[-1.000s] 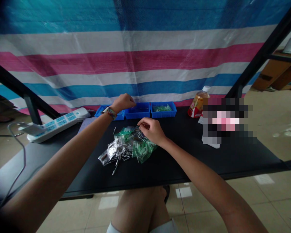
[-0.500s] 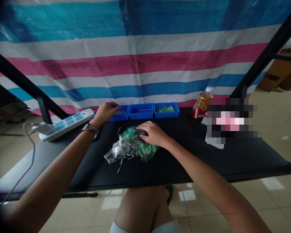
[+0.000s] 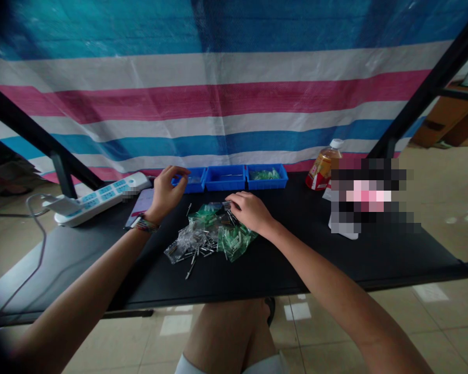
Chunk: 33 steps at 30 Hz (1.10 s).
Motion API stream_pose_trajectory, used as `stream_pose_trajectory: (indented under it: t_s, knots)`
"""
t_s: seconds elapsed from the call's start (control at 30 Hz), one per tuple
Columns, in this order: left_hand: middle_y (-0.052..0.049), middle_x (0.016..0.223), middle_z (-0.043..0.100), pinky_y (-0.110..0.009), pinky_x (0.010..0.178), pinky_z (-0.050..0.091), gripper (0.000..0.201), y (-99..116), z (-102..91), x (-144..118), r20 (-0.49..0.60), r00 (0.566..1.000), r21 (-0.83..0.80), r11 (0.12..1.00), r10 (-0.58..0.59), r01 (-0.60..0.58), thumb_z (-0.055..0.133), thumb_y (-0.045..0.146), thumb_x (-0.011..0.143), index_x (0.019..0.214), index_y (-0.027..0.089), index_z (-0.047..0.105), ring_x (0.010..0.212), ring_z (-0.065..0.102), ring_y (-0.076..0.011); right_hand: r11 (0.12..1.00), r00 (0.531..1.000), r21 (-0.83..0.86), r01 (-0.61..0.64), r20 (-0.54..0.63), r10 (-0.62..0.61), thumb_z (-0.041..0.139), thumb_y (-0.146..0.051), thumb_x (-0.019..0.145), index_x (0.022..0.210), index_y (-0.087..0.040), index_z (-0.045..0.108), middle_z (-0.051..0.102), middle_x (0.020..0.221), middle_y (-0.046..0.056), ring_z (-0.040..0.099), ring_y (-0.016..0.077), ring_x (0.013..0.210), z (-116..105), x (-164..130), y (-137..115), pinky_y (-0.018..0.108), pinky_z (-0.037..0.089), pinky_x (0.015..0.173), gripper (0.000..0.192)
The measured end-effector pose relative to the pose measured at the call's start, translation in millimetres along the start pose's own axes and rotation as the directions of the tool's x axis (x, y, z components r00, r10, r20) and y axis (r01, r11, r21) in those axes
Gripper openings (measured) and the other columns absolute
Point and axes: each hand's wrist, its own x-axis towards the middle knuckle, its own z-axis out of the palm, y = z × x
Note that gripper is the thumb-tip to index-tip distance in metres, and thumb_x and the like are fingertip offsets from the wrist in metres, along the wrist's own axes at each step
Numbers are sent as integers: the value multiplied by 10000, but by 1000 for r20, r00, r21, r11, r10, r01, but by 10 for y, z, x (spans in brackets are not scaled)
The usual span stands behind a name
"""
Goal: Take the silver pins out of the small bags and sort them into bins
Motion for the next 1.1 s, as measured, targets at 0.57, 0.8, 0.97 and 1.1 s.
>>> stream_pose_trajectory:
  t_s: [0.57, 0.8, 0.97, 1.1]
  knots:
    - [-41, 813, 736, -304, 715, 539, 249, 593, 266, -468, 362, 932, -592, 779, 27, 208, 830, 415, 880, 881, 194, 716, 762, 685, -182, 640, 951, 719, -272, 100, 292, 866, -434, 827, 957, -212, 672, 739, 825, 15, 762, 188, 689, 60, 47, -79, 346, 644, 677, 322]
    - [-50, 637, 690, -321, 646, 503, 573, 589, 227, -478, 416, 909, -515, 829, 22, 216, 551, 617, 1047, 670, 206, 686, 617, 631, -184, 741, 963, 647, -179, -41, 268, 858, -470, 853, 879, -215, 720, 771, 899, 51, 764, 204, 802, 39, 32, -160, 388, 653, 789, 291]
    - [-83, 778, 799, -328, 757, 547, 484, 594, 218, -457, 432, 901, -515, 827, 22, 227, 662, 570, 998, 730, 191, 796, 764, 718, -218, 840, 983, 543, -24, -142, 120, 810, -349, 911, 860, -225, 774, 763, 1150, 94, 749, 237, 1074, 15, 17, -168, 429, 642, 940, 139]
    - [-75, 860, 822, -304, 754, 562, 338, 569, 236, -444, 434, 901, -596, 749, -2, 288, 831, 503, 878, 927, 169, 818, 803, 749, -213, 874, 988, 486, -14, -130, 88, 778, -265, 910, 916, -223, 809, 730, 1251, 107, 730, 250, 1157, 15, 6, -131, 426, 644, 948, 53]
